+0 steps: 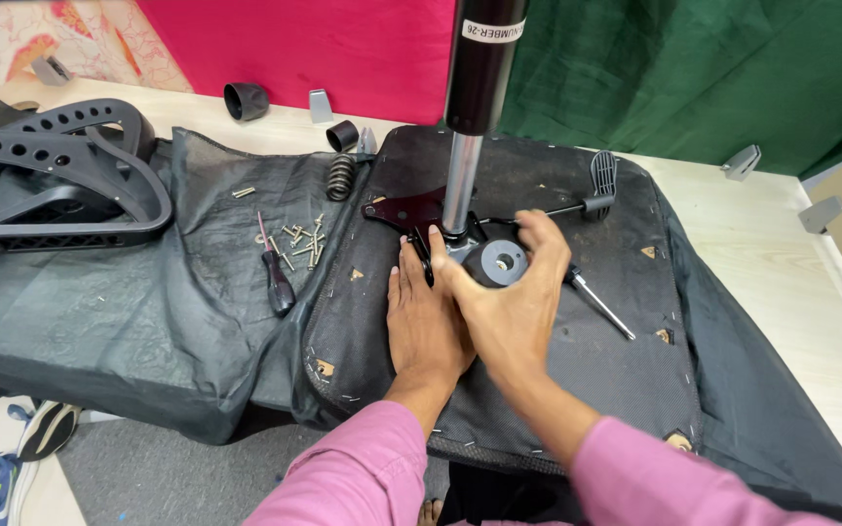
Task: The person assembles a chair by inserting and tightening screws into the base, attaching a central column, and fitting a plastic frame around the base. The person uses a screwdriver to secure components and aligns parts by hand.
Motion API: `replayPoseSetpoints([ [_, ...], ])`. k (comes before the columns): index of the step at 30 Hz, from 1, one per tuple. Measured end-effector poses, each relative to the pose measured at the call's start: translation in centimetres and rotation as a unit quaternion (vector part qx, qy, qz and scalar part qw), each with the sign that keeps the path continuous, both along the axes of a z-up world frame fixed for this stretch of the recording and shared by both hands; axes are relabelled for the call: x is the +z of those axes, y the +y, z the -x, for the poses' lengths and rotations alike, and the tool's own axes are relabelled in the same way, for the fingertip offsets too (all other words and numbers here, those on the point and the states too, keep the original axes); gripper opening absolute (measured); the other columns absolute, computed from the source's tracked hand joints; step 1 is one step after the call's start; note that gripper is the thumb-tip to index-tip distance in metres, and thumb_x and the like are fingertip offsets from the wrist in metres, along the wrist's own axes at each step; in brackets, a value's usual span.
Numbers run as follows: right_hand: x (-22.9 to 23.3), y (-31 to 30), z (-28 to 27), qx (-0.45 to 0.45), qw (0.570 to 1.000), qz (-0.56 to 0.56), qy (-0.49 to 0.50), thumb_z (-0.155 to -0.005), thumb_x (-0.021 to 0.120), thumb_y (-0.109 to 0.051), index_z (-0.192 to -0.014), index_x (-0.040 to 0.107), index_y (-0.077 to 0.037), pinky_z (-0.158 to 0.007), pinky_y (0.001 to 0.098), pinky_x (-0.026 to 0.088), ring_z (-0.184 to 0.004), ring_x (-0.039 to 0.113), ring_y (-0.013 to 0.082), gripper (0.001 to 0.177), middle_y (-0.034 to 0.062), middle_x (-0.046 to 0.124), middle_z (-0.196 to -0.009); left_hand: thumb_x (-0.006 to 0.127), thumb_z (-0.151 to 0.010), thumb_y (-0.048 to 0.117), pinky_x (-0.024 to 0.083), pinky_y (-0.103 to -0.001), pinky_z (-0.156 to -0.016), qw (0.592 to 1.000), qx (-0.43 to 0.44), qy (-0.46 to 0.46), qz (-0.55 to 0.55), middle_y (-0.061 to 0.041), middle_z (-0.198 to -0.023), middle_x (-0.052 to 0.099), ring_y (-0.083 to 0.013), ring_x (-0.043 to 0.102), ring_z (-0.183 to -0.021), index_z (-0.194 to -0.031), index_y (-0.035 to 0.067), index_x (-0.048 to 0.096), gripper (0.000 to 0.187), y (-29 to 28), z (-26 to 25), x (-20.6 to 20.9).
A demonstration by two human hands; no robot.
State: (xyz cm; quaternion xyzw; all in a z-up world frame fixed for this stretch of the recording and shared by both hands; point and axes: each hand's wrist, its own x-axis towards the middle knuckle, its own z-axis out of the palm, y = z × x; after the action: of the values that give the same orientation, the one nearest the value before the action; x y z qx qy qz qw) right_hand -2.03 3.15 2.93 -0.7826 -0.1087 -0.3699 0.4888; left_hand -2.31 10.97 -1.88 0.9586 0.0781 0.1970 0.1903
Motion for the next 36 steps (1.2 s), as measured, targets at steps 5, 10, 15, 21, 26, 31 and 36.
replayPoseSetpoints([
  [5,-0.1,2.4,-0.4,-0.070,0.974,-0.136,0.167,-0.070,0.092,-0.029,-0.130,0.053,0.001,-0.094,0.0399,0.049,-0.111,0.062,0.0290,0.078,0.0184,0.061,-0.124,0.071,-0.082,0.031,0.019,-0.042,-0.121,0.997,0.003,0.050,-0.051,-0.035,-0.158,0.021,-0.0387,0.023,-0.151,-0.157,0.003,0.006,0.103,0.1,-0.1,-0.3],
  [10,0.4,1.3,-0.7,-0.026,0.969,-0.124,0.214,-0.069,0.082,-0.021,-0.101,0.069,-0.005,-0.082,0.0339,0.058,-0.087,0.073,0.0193,0.038,0.0082,0.075,-0.096,0.069,-0.086,0.035,0.017,-0.044,-0.122,0.999,-0.001,0.048,0.007,-0.039,-0.156,0.020,-0.0402,0.023,-0.150,-0.157,0.002,0.007,0.101,0.0,-0.1,-0.1],
  [15,0.6,0.5,-1.0,0.013,0.978,-0.086,0.192,-0.070,0.082,-0.020,-0.092,0.065,-0.005,-0.077,0.0320,0.058,-0.080,0.073,0.0155,0.031,0.0055,0.076,-0.087,0.070,-0.086,0.038,0.017,-0.045,-0.123,0.999,-0.002,0.016,0.029,-0.039,-0.155,0.022,-0.0411,0.025,-0.150,-0.157,0.001,0.009,0.101,0.0,-0.2,0.2],
  [21,0.2,-0.6,-1.6,0.067,0.983,-0.045,0.164,-0.073,0.082,-0.016,-0.091,0.067,-0.004,-0.076,0.0305,0.058,-0.080,0.071,0.0141,0.027,0.0050,0.075,-0.088,0.078,-0.077,0.045,0.015,-0.043,-0.123,0.997,-0.006,0.060,0.038,-0.039,-0.156,0.018,-0.0410,0.024,-0.149,-0.156,0.003,0.005,0.115,0.0,0.1,0.8],
  [26,1.5,-3.6,-3.3,0.276,0.937,0.036,0.210,-0.072,0.081,-0.014,-0.095,0.066,-0.005,-0.080,0.0289,0.058,-0.087,0.070,0.0115,0.029,0.0037,0.074,-0.095,0.082,-0.074,0.050,0.019,-0.043,-0.122,0.997,-0.008,0.053,0.064,-0.039,-0.155,0.022,-0.0398,0.027,-0.149,-0.156,0.002,0.010,0.120,-0.1,0.2,1.4],
  [31,3.1,-5.1,-5.6,0.385,0.873,0.171,0.245,-0.069,0.082,-0.013,-0.097,0.069,-0.007,-0.084,0.0279,0.057,-0.092,0.071,0.0108,0.031,0.0021,0.075,-0.101,0.084,-0.070,0.052,0.021,-0.042,-0.122,0.996,-0.007,0.047,0.070,-0.038,-0.154,0.024,-0.0384,0.028,-0.148,-0.156,0.001,0.013,0.122,-0.1,0.3,1.8],
  [36,2.5,-4.7,-4.8,0.374,0.890,0.112,0.237,-0.070,0.081,-0.012,-0.097,0.071,-0.006,-0.083,0.0276,0.057,-0.093,0.070,0.0111,0.029,0.0025,0.075,-0.101,0.083,-0.073,0.052,0.021,-0.043,-0.121,0.996,-0.007,0.029,0.079,-0.039,-0.154,0.025,-0.0397,0.031,-0.146,-0.156,0.001,0.016,0.118,-0.2,0.3,1.6],
])
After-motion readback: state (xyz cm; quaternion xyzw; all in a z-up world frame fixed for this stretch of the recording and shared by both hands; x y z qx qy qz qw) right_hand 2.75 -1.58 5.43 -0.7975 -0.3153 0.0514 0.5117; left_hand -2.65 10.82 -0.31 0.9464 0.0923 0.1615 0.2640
